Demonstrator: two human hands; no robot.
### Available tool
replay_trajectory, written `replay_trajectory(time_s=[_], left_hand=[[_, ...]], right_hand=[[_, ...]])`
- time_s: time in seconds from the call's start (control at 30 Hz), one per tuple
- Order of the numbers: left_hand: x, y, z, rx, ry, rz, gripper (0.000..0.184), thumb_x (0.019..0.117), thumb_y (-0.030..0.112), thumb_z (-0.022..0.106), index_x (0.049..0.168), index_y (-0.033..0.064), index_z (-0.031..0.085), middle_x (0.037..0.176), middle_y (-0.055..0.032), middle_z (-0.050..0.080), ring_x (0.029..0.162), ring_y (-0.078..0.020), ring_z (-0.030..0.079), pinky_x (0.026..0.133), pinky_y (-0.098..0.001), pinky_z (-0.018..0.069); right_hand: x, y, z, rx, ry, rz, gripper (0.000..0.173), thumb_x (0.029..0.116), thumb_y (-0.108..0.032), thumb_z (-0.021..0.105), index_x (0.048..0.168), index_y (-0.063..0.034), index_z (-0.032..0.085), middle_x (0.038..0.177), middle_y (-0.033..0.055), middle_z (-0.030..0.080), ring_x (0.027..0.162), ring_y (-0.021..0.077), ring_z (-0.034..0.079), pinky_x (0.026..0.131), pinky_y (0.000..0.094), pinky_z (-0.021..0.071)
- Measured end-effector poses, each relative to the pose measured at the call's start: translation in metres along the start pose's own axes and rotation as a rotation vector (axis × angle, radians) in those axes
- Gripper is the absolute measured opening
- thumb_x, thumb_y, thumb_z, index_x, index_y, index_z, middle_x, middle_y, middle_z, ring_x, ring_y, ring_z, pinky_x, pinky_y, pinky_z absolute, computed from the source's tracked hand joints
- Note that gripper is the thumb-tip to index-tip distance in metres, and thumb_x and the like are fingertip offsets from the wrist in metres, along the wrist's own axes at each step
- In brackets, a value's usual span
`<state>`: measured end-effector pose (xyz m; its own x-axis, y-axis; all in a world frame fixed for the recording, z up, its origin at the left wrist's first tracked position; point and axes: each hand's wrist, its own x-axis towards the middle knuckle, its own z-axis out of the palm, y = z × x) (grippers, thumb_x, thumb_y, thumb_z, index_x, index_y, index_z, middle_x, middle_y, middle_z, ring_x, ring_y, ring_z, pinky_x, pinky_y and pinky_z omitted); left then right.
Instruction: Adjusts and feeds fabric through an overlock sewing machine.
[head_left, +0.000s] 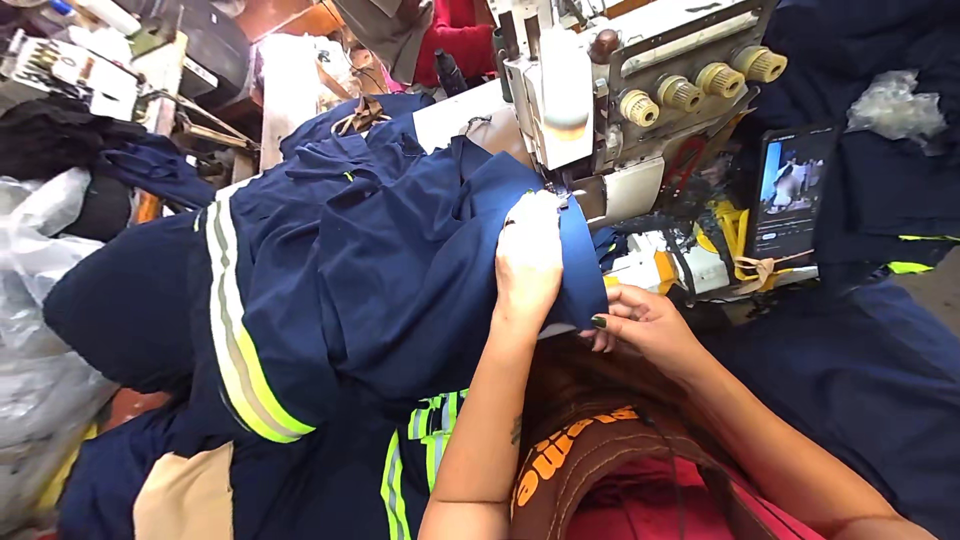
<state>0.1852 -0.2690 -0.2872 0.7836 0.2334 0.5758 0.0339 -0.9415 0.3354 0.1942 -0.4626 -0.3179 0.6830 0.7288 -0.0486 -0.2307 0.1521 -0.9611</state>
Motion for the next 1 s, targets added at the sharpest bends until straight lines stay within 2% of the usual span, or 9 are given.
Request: replay_trajectory(time_s=[0.17,0.37,0.57,0.67,0.73,0.8,0.83,0.9,1.0], left_hand=[[0.058,-0.031,-0.009,-0.038,-0.298,-0.193,0.025,0.1017,0.013,0.055,0.124,0.0028,0.063,0.117,-0.0182,0.07,0.113,-0.036,0.067,0.094,-0.0539,0.0535],[0.102,-0.063,0.004,0.066,-0.234,-0.194,0.031,0.1029,0.015,0.056,0.127,-0.0017,0.064,0.122,-0.0241,0.069,0.118,-0.0395,0.065,0.101,-0.0541,0.0506],[0.107,-0.105,0.003,0.014,-0.116,-0.396,0.03,0.1022,0.009,0.052,0.127,-0.0031,0.065,0.13,-0.0234,0.064,0.125,-0.0393,0.06,0.107,-0.0557,0.0456],[0.059,-0.094,-0.024,-0.165,0.175,-0.42,0.034,0.1053,0.01,0.045,0.133,-0.0072,0.055,0.129,-0.0232,0.062,0.118,-0.029,0.063,0.102,-0.0425,0.051],[0.021,-0.067,-0.047,-0.277,0.427,-0.31,0.033,0.1056,0.009,0.049,0.135,-0.0066,0.051,0.13,-0.0165,0.059,0.115,-0.018,0.062,0.097,-0.0328,0.0531],[-0.002,-0.043,-0.069,-0.321,0.61,-0.113,0.025,0.1015,0.001,0.054,0.126,-0.0042,0.053,0.122,-0.0081,0.06,0.113,-0.0111,0.06,0.096,-0.0295,0.0524],[-0.01,-0.04,-0.079,-0.275,0.611,-0.021,0.019,0.1011,0.001,0.055,0.12,-0.0005,0.055,0.118,-0.0046,0.062,0.113,-0.0091,0.06,0.096,-0.0285,0.0525],[-0.021,-0.058,-0.1,-0.102,0.489,0.063,0.012,0.1029,0.005,0.057,0.112,-0.0014,0.061,0.111,-0.011,0.065,0.108,-0.0148,0.064,0.095,-0.0308,0.0537],[-0.035,-0.116,-0.125,0.143,0.225,-0.25,0.038,0.103,0.024,0.059,0.127,-0.0051,0.061,0.126,-0.0257,0.063,0.116,-0.0348,0.063,0.101,-0.0488,0.0497]], right_hand=[[0.046,-0.012,0.006,-0.079,0.137,-0.083,0.058,0.0934,0.005,0.063,0.147,-0.011,0.046,0.076,0.0107,0.072,0.058,0.0149,0.068,0.056,0.0263,0.0589],[0.086,-0.012,0.003,-0.268,0.22,-0.258,0.029,0.0974,-0.001,0.061,0.125,-0.0062,0.068,0.078,0.0045,0.073,0.056,0.0084,0.065,0.051,0.0227,0.0557],[0.08,-0.019,0.008,-0.417,0.219,-0.224,0.023,0.1013,-0.005,0.058,0.12,-0.0084,0.071,0.074,0.0016,0.071,0.058,0.0075,0.066,0.056,0.0237,0.0577],[0.082,-0.039,0.022,-0.547,0.202,-0.31,0.023,0.1006,-0.006,0.059,0.119,-0.0095,0.072,0.098,0.0016,0.074,0.068,0.008,0.068,0.06,0.0267,0.0606],[0.091,-0.048,0.032,-0.589,0.134,-0.407,0.044,0.097,-0.005,0.064,0.14,-0.0092,0.06,0.131,0.0062,0.067,0.081,0.0114,0.07,0.069,0.0314,0.0619],[0.103,-0.05,0.039,-0.631,0.037,-0.452,0.058,0.0954,-0.009,0.07,0.15,-0.0086,0.049,0.141,0.0091,0.061,0.089,0.014,0.071,0.076,0.0344,0.0619],[0.105,-0.049,0.042,-0.633,-0.006,-0.48,0.051,0.0948,-0.008,0.07,0.144,-0.0055,0.056,0.134,0.0109,0.065,0.1,0.0166,0.07,0.087,0.0367,0.06],[0.1,-0.046,0.044,-0.658,-0.031,-0.517,0.018,0.0947,-0.008,0.07,0.112,-0.0037,0.073,0.104,0.0087,0.071,0.083,0.0135,0.069,0.076,0.0319,0.0609],[0.081,-0.04,0.024,-0.828,-0.022,-0.431,0.011,0.0974,-0.014,0.068,0.101,-0.0059,0.075,0.094,0.0078,0.071,0.08,0.017,0.068,0.075,0.0382,0.0593]])
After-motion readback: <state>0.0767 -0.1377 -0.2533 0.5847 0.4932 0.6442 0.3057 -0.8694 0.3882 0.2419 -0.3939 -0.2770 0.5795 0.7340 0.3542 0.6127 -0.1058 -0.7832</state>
